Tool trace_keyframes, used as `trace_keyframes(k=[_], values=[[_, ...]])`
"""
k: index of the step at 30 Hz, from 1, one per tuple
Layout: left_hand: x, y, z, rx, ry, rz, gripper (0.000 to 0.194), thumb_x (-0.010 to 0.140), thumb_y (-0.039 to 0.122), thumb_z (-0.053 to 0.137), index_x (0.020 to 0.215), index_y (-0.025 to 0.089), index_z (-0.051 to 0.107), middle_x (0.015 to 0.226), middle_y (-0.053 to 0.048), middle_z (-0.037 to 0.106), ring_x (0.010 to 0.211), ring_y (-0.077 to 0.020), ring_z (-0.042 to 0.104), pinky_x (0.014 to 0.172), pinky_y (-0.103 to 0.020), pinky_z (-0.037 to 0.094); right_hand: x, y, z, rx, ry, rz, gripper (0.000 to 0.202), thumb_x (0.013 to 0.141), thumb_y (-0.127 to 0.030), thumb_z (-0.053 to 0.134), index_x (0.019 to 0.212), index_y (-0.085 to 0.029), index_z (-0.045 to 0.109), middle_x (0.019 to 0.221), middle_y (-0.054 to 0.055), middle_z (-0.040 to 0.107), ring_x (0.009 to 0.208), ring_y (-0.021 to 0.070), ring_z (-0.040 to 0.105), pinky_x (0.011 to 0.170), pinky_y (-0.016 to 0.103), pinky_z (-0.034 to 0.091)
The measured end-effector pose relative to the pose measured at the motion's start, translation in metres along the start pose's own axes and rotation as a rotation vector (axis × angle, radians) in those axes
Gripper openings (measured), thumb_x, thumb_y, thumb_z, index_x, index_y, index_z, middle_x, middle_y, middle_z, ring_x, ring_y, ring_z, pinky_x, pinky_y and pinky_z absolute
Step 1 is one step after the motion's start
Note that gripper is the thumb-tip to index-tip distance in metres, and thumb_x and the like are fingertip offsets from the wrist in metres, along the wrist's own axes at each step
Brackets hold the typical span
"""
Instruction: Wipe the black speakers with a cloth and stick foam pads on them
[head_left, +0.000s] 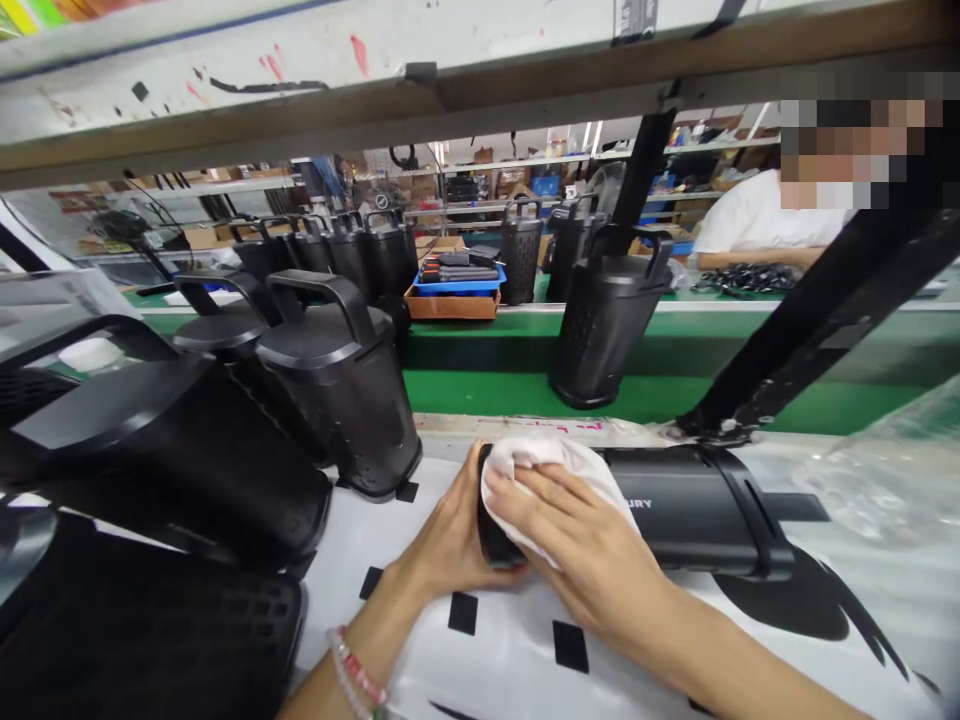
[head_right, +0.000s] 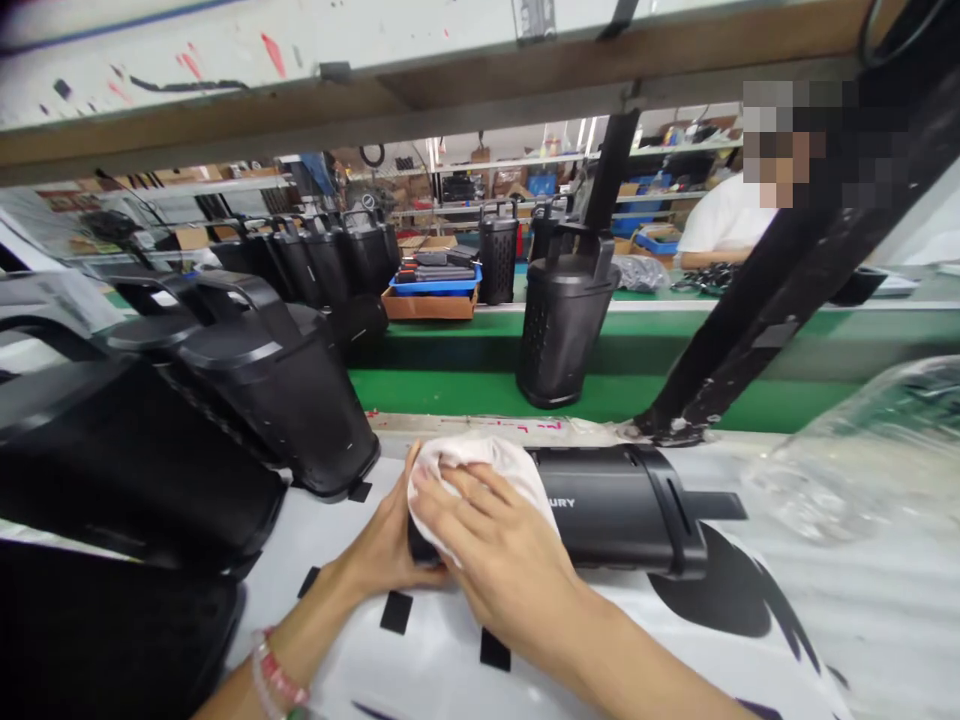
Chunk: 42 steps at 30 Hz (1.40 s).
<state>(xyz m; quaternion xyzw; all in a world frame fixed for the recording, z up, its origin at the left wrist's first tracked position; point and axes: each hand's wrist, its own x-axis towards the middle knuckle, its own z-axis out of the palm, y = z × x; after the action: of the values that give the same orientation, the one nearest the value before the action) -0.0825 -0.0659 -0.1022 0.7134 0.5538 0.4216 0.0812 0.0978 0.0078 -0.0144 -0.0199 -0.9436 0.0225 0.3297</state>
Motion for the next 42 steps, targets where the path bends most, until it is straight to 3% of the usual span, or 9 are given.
trace_keyframes(k=[6, 9, 13, 15, 18, 24, 28, 35, 42], values=[[0.001, -0.001, -0.002, -0.012, -0.058, -0.049, 0.146, 0.057, 0.05, 0.088, 0.149, 0.027, -0.023, 0.157, -0.028, 0.015, 0.143, -0.0452, 0.024, 0.11, -0.064, 0.037, -0.012, -0.019, -0.026, 0.295, -0.198, 0.157, 0.022, 0.087, -0.012, 0.048, 0.098, -0.023, 0.063, 0.085, 0.002, 0.072, 0.086, 0.0185, 0.068, 0.083, 0.031, 0.056], [0.002, 0.001, -0.003, -0.037, -0.036, -0.091, 0.139, 0.06, 0.048, 0.086, 0.151, 0.025, -0.017, 0.157, -0.025, 0.019, 0.142, -0.0438, 0.027, 0.109, -0.063, 0.038, -0.014, -0.021, -0.046, 0.267, -0.193, 0.287, 0.018, 0.084, -0.013, 0.046, 0.083, -0.025, 0.06, 0.075, 0.0, 0.068, 0.073, 0.0172, 0.067, 0.065, 0.026, 0.056], [0.004, 0.008, -0.003, -0.055, 0.0, -0.098, 0.13, 0.063, 0.042, 0.084, 0.152, 0.022, -0.009, 0.153, -0.023, 0.029, 0.139, -0.0409, 0.036, 0.11, -0.06, 0.039, -0.005, -0.01, -0.063, 0.065, -0.11, 0.397, 0.022, 0.086, -0.019, 0.044, 0.103, -0.024, 0.056, 0.084, 0.002, 0.068, 0.068, 0.0176, 0.064, 0.058, 0.029, 0.052], [0.005, 0.011, -0.004, -0.056, 0.013, -0.09, 0.129, 0.062, 0.04, 0.084, 0.152, 0.023, -0.007, 0.152, -0.021, 0.031, 0.138, -0.0406, 0.037, 0.108, -0.061, 0.041, 0.004, -0.002, -0.059, 0.028, -0.147, 0.358, 0.026, 0.09, -0.027, 0.048, 0.115, -0.023, 0.053, 0.094, 0.004, 0.068, 0.08, 0.0202, 0.065, 0.067, 0.033, 0.052], [0.006, 0.012, -0.005, -0.058, 0.014, -0.069, 0.128, 0.061, 0.038, 0.085, 0.151, 0.024, -0.005, 0.15, -0.021, 0.033, 0.139, -0.0402, 0.037, 0.108, -0.06, 0.042, 0.019, 0.008, -0.041, 0.008, -0.246, 0.3, 0.025, 0.093, -0.042, 0.051, 0.105, -0.021, 0.057, 0.092, 0.006, 0.064, 0.086, 0.0235, 0.062, 0.074, 0.037, 0.05], [0.007, 0.007, -0.006, -0.042, -0.015, -0.025, 0.135, 0.059, 0.039, 0.088, 0.15, 0.026, -0.011, 0.153, -0.022, 0.025, 0.14, -0.0424, 0.034, 0.108, -0.06, 0.042, 0.054, 0.021, -0.027, -0.04, -0.52, 0.442, 0.027, 0.086, -0.04, 0.062, 0.101, -0.019, 0.054, 0.109, 0.008, 0.063, 0.084, 0.0237, 0.065, 0.067, 0.033, 0.043], [0.008, 0.005, -0.005, -0.072, 0.004, 0.001, 0.137, 0.057, 0.037, 0.089, 0.151, 0.029, -0.011, 0.152, -0.02, 0.028, 0.14, -0.0422, 0.034, 0.109, -0.059, 0.042, 0.061, 0.023, -0.027, -0.034, -0.67, 0.506, 0.022, 0.084, -0.041, 0.06, 0.092, -0.02, 0.056, 0.077, 0.004, 0.068, 0.072, 0.026, 0.065, 0.059, 0.032, 0.033], [0.011, 0.005, -0.006, -0.101, -0.018, -0.026, 0.132, 0.057, 0.037, 0.089, 0.151, 0.025, -0.002, 0.152, -0.021, 0.029, 0.14, -0.0431, 0.033, 0.11, -0.058, 0.041, 0.06, 0.027, -0.026, 0.025, -0.661, 0.534, 0.011, 0.079, -0.029, 0.057, 0.087, -0.022, 0.058, 0.067, 0.0, 0.067, 0.061, 0.0209, 0.061, 0.055, 0.03, 0.028], [0.008, 0.004, -0.006, -0.075, 0.01, 0.0, 0.133, 0.06, 0.041, 0.087, 0.151, 0.023, -0.008, 0.153, -0.023, 0.027, 0.14, -0.0431, 0.033, 0.109, -0.058, 0.041, 0.069, 0.037, -0.029, 0.061, -0.736, 0.488, 0.028, 0.078, -0.037, 0.064, 0.102, -0.022, 0.064, 0.08, 0.004, 0.072, 0.072, 0.0231, 0.067, 0.059, 0.028, 0.035]])
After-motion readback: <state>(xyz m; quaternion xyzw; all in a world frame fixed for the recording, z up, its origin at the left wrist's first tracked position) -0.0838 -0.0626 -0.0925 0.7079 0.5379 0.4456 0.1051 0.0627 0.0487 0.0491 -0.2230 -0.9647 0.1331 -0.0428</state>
